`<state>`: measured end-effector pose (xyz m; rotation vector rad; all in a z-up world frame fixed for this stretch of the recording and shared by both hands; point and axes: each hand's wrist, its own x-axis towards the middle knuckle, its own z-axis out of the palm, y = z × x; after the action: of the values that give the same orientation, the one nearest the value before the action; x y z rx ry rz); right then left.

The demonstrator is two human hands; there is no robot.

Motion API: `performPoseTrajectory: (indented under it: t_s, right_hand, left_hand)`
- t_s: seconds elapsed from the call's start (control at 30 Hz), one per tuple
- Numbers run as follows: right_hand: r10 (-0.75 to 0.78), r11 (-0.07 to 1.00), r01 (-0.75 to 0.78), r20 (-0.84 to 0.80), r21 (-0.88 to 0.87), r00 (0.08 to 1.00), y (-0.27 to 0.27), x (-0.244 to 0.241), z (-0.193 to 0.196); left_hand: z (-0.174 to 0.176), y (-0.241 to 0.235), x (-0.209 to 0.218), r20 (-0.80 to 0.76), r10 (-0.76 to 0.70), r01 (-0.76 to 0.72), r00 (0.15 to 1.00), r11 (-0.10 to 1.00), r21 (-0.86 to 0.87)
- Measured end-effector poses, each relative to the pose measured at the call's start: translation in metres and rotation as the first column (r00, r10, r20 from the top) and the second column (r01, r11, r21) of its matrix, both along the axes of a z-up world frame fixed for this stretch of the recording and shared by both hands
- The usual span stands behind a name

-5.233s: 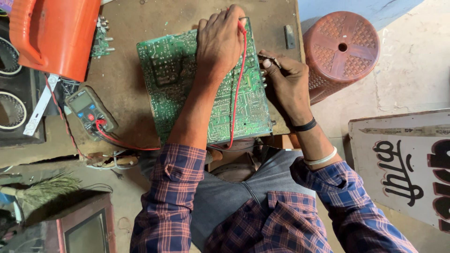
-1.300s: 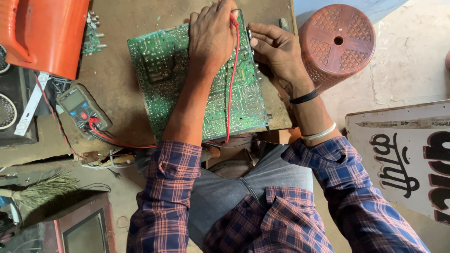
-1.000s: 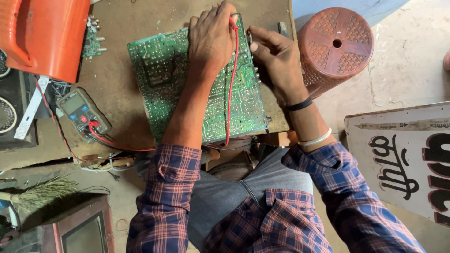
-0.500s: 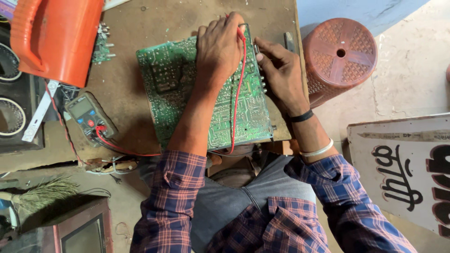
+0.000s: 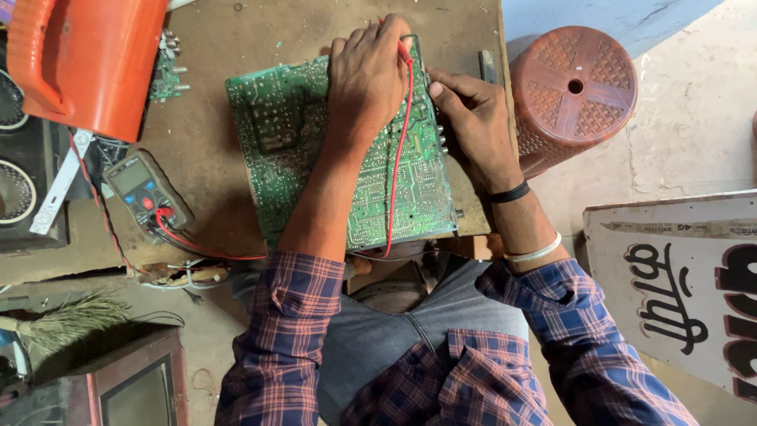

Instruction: The person uses multimeter probes and a screwdriver to test and scrape points on a green circuit board. The person moves the probes across various solder points and uses the screwdriver to clean or adjust specific areas on the board.

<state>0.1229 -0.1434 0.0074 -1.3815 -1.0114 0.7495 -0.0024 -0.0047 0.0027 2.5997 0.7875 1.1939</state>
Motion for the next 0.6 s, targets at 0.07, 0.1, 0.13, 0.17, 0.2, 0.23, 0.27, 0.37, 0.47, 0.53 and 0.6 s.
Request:
performPoseTrajectory:
  t_s: [0.07, 0.1, 0.13, 0.17, 0.2, 0.23, 0.27, 0.37, 0.47, 0.53, 0.6]
  right_hand:
    - [0.011, 0.999, -0.015, -0.103, -0.039, 0.995, -0.001, 0.002, 0.0]
    - [0.014, 0.998, -0.023, -0.154, -0.057, 0.988, 0.0, 0.003, 0.0]
    - [0.044, 0.998, -0.05, -0.152, -0.039, 0.987, 0.0, 0.005, -0.001]
    - [0.073, 0.997, -0.077, -0.149, -0.021, 0.986, 0.001, 0.007, -0.002]
    - [0.103, 0.994, -0.105, -0.147, -0.005, 0.984, 0.002, 0.01, -0.003]
    - [0.107, 0.994, -0.112, -0.175, -0.016, 0.979, 0.003, 0.013, -0.005]
    - [0.114, 0.992, -0.122, -0.206, -0.027, 0.972, 0.004, 0.015, -0.008]
    - [0.144, 0.989, -0.149, -0.228, -0.004, 0.963, 0.007, 0.02, -0.015]
    - [0.126, 0.991, -0.13, -0.12, -0.03, 0.985, 0.007, 0.025, -0.021]
    - [0.13, 0.99, -0.136, -0.118, -0.042, 0.984, 0.007, 0.026, -0.023]
    - [0.167, 0.984, -0.176, -0.213, -0.023, 0.963, 0.006, 0.027, -0.023]
  left_hand:
    - [0.0, -0.001, -0.001, 0.0, 0.005, -0.005, 1.0, 1.0, 0.005]
    - [0.001, 0.0, -0.001, 0.001, 0.004, -0.004, 1.0, 1.0, 0.011]
    - [0.002, -0.001, -0.001, 0.002, 0.004, -0.004, 1.0, 1.0, 0.016]
    - [0.002, -0.001, -0.001, 0.004, 0.004, -0.004, 1.0, 1.0, 0.02]
    - [0.002, -0.001, -0.001, 0.006, 0.009, -0.01, 1.0, 0.999, 0.031]
    - [0.002, -0.001, 0.0, 0.008, 0.015, -0.015, 1.0, 0.999, 0.042]
    - [0.002, -0.001, -0.002, 0.008, 0.022, -0.022, 1.0, 0.998, 0.052]
    - [0.002, -0.002, -0.002, 0.008, 0.012, -0.012, 1.0, 0.999, 0.046]
    - [0.001, -0.002, -0.001, 0.005, 0.01, -0.011, 1.0, 1.0, 0.029]
    - [0.0, -0.001, -0.001, 0.009, 0.01, -0.011, 1.0, 0.999, 0.036]
    - [-0.001, 0.0, -0.001, 0.012, 0.014, -0.014, 1.0, 0.998, 0.054]
